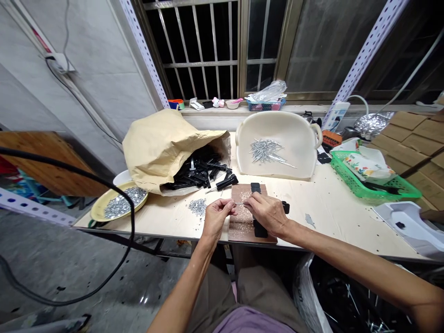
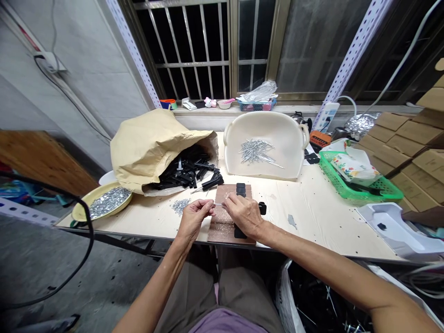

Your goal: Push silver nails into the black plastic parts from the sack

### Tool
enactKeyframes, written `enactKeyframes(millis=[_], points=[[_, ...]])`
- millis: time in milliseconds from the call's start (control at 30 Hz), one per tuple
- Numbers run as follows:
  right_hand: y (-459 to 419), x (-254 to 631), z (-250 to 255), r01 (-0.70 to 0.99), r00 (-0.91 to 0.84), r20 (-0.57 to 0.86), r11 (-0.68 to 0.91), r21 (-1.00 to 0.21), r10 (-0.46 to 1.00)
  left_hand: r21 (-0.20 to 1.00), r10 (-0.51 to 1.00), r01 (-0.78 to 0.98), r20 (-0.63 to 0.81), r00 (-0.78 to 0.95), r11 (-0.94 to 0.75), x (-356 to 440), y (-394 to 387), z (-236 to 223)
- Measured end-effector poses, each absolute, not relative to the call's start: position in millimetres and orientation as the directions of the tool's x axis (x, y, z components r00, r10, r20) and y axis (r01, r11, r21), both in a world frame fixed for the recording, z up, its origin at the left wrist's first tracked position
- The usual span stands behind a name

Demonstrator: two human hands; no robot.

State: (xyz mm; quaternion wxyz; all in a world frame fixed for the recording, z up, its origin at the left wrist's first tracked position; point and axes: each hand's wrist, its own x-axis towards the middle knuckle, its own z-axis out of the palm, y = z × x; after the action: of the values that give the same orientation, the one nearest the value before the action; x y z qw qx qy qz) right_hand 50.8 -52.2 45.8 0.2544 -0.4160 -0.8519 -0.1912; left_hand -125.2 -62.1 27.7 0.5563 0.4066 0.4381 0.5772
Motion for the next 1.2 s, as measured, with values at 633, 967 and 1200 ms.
enactKeyframes(millis=[633,967,1200], points=[[-64,58,49,0.789,-0.56,0.573,0.596,0.148,0.599,0.93,0.994,-0.357,-0.104,-0.036,0.085,-108,-61,31],[-63,58,50,0.759,-0.38,0.252,0.456,-0.464,0.89,0.981,0.994,-0.19,0.02,-0.104,-0.039,-107,-69,35],[-68,60,47,0.802,-0.54,0.581,0.582,0.136,0.609,0.882,0.985,-0.445,-0.173,0.0,0.155,-106,-64,27]])
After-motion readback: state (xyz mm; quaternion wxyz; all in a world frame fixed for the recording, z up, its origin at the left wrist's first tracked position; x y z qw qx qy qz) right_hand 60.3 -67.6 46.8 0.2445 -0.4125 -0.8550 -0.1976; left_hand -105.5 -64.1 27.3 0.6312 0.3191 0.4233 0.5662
